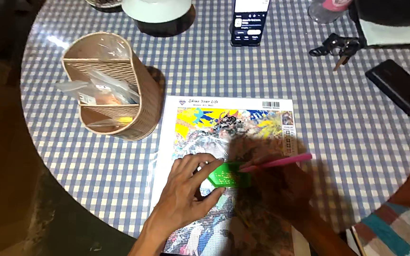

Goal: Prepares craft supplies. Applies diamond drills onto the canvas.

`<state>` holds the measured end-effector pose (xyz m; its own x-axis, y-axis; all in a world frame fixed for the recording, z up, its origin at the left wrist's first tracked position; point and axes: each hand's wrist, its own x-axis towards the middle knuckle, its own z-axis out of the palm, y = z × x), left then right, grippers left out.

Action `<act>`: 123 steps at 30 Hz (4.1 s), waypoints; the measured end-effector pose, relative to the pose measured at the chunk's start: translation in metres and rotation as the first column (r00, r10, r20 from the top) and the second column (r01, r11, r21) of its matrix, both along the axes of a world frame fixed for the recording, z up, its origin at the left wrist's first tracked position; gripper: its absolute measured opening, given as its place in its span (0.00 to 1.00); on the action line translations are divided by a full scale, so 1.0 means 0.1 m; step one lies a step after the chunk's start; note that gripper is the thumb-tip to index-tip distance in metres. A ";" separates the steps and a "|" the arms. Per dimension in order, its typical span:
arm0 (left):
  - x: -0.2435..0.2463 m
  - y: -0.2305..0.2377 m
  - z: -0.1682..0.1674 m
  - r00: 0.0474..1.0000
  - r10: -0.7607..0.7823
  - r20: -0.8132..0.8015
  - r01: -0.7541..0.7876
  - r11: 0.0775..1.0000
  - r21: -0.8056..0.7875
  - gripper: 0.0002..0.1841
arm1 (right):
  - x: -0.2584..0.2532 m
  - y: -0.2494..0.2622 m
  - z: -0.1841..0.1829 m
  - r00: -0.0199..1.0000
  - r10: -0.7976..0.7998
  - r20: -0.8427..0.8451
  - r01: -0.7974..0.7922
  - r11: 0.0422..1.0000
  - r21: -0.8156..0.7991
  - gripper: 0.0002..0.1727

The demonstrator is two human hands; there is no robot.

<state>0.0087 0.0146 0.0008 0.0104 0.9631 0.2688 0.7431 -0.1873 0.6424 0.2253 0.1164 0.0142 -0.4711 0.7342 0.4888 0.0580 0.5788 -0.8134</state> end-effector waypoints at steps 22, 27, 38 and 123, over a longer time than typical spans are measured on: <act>-0.01 -0.04 0.00 0.999 0.031 -0.021 -0.032 0.999 -0.039 0.26 | -0.20 0.03 -0.02 0.988 0.082 0.129 -0.110 0.968 0.227 0.10; -0.01 -0.04 0.00 0.999 0.031 -0.010 -0.031 0.999 -0.029 0.26 | -0.20 -0.01 -0.05 0.986 0.085 0.141 -0.121 0.956 0.269 0.11; 0.00 -0.04 0.01 0.999 0.030 -0.010 -0.030 0.999 -0.031 0.26 | -0.21 -0.01 -0.04 0.984 0.073 0.164 -0.119 0.948 0.296 0.10; 0.01 -0.01 0.02 1.000 0.009 -0.026 -0.008 0.999 0.043 0.23 | -1.52 0.52 0.04 0.953 0.068 0.296 -0.159 0.942 0.294 0.10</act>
<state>0.0100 0.0137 0.0029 0.0099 0.9507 0.3100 0.7611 -0.2082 0.6143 0.0730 0.1684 0.0179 -0.6920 0.4998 0.5209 0.1741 0.8158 -0.5515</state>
